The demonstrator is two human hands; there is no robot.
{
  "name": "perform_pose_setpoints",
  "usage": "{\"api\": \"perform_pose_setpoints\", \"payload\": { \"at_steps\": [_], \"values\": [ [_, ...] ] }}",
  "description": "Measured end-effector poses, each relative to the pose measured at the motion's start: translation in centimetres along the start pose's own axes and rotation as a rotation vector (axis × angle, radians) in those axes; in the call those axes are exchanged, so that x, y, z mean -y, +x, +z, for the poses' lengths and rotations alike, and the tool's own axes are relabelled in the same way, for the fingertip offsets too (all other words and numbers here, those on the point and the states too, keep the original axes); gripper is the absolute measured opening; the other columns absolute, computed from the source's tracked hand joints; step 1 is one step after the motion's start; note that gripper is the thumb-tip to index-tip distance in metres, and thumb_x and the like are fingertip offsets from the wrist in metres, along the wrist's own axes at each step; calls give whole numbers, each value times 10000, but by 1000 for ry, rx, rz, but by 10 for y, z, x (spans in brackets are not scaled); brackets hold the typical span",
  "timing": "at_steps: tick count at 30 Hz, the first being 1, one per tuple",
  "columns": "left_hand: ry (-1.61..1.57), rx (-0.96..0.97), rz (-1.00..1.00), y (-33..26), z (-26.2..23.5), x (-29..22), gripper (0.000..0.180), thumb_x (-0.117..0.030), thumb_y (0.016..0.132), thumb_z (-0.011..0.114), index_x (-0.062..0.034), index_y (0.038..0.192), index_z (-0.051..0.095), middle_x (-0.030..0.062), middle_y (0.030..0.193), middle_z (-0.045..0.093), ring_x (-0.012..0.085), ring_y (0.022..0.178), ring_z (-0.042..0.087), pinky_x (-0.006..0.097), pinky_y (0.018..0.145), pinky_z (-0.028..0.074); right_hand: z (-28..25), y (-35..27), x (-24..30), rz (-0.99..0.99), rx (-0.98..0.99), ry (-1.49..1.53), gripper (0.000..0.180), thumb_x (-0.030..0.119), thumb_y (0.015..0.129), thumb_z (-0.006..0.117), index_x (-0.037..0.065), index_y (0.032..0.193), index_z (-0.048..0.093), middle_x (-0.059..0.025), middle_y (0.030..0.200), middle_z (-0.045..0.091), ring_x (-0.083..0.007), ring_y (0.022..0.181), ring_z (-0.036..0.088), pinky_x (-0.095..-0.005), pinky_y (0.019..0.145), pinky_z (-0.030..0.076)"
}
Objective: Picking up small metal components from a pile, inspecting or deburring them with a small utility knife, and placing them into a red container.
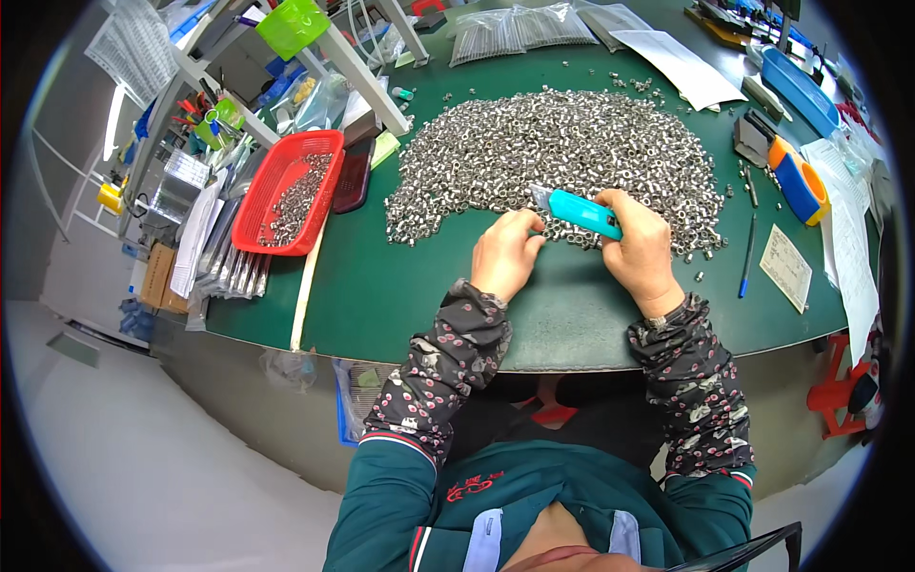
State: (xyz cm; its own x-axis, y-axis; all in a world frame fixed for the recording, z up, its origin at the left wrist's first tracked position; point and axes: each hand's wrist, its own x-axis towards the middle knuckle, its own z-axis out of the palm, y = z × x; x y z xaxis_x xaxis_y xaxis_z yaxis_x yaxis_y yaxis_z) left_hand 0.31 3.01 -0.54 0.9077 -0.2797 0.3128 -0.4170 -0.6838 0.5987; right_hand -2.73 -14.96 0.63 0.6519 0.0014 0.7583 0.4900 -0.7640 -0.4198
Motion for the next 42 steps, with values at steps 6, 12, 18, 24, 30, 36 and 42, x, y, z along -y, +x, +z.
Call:
{"api": "perform_pose_setpoints", "payload": {
  "at_steps": [6,12,18,24,30,36,42],
  "values": [
    [100,-14,144,2,9,8,95,-102,740,612,-90,801,540,81,785,549,304,757,561,404,634,443,2,3,3,-14,-2,10,325,-58,595,528,87,884,556,-80,732,596,-263,668,598,-363,589,472],
    [-1056,262,-409,-6,-26,15,88,-120,855,572,-80,825,498,-44,700,433,29,594,376,182,465,302,0,1,3,-8,70,5,319,-59,592,511,80,877,549,-95,720,583,-282,670,589,-376,585,462],
    [-1585,165,-445,-29,-50,39,42,-68,894,492,-52,932,499,37,844,510,49,567,369,175,415,288,2,-2,7,-40,210,13,306,-48,596,516,73,877,531,-101,702,572,-286,659,583,-384,570,456],
    [-1631,150,-347,-35,-46,58,146,-90,913,471,-61,1048,519,48,900,503,40,558,336,149,414,268,-1,-1,23,136,384,65,234,134,725,625,41,912,519,-142,726,550,-324,666,567,-406,586,445],
    [-1648,153,-346,-35,-45,57,130,-127,916,480,-59,1018,525,32,865,489,29,532,326,140,394,247,1,-4,23,50,444,169,262,193,768,613,38,969,552,-127,754,557,-312,683,567,-392,593,444],
    [-1599,129,-358,-34,-45,52,126,-118,914,483,-52,1013,527,24,825,509,26,515,326,142,390,244,0,-4,28,35,548,208,235,212,791,592,56,966,579,-121,750,559,-312,675,567,-399,589,443],
    [-1576,127,-360,-35,-44,50,124,-101,906,497,-39,1008,528,12,780,524,19,496,323,146,386,243,1,-5,30,64,609,206,263,222,799,585,70,1014,589,-123,739,557,-314,659,567,-403,590,445]
  ]
}}
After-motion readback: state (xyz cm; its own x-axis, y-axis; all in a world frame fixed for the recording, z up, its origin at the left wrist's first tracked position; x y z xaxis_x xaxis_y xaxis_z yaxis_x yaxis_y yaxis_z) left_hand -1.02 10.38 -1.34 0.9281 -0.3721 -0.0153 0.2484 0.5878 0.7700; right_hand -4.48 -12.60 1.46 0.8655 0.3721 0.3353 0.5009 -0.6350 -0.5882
